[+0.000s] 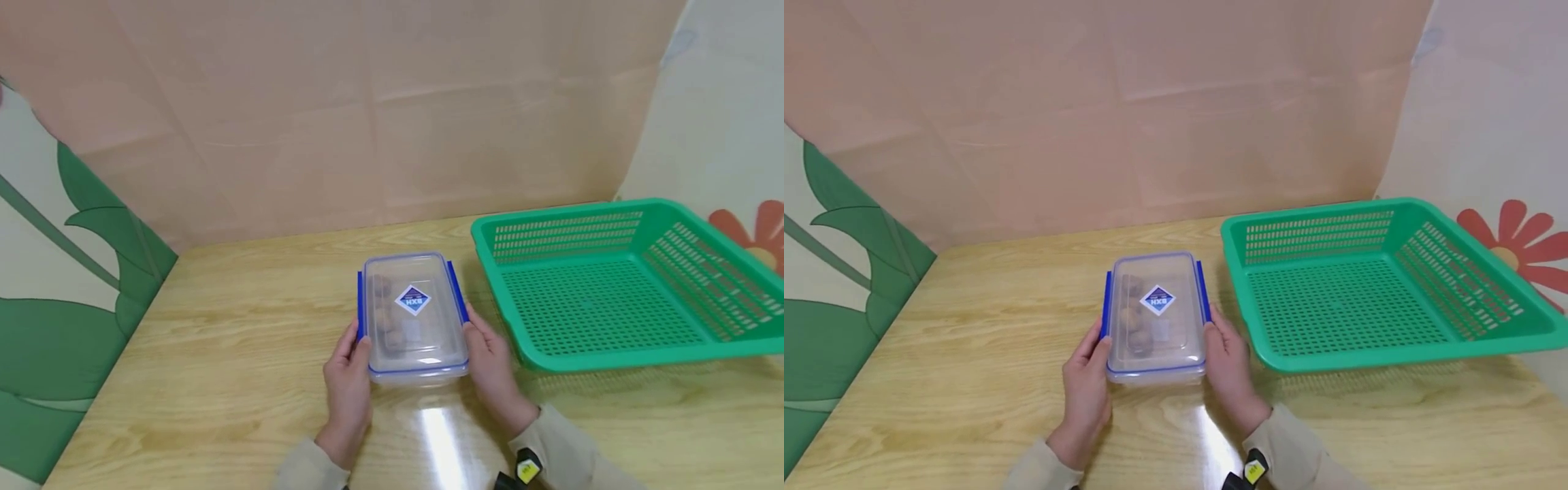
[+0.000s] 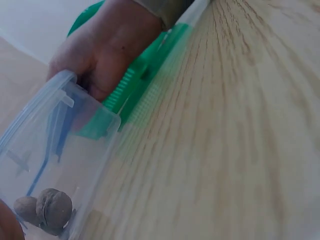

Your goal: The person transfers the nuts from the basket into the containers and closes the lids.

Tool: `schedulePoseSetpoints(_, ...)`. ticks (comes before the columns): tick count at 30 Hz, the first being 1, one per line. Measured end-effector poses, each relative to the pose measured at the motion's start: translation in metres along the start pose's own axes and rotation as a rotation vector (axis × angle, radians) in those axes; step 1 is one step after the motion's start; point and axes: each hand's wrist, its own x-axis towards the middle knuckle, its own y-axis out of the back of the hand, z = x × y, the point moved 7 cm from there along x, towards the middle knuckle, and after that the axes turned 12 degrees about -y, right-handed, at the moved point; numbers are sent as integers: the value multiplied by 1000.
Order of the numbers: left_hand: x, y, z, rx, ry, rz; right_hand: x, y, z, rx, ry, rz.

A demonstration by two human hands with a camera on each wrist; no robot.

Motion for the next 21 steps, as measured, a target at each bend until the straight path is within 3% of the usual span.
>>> schedulePoseSetpoints(8, -4, -4, 1, -2, -35, 0, -5, 6, -1, -6, 39, 25)
schedulePoseSetpoints(21, -1, -5, -2, -20, 28, -1, -2, 4, 0, 14, 22, 43)
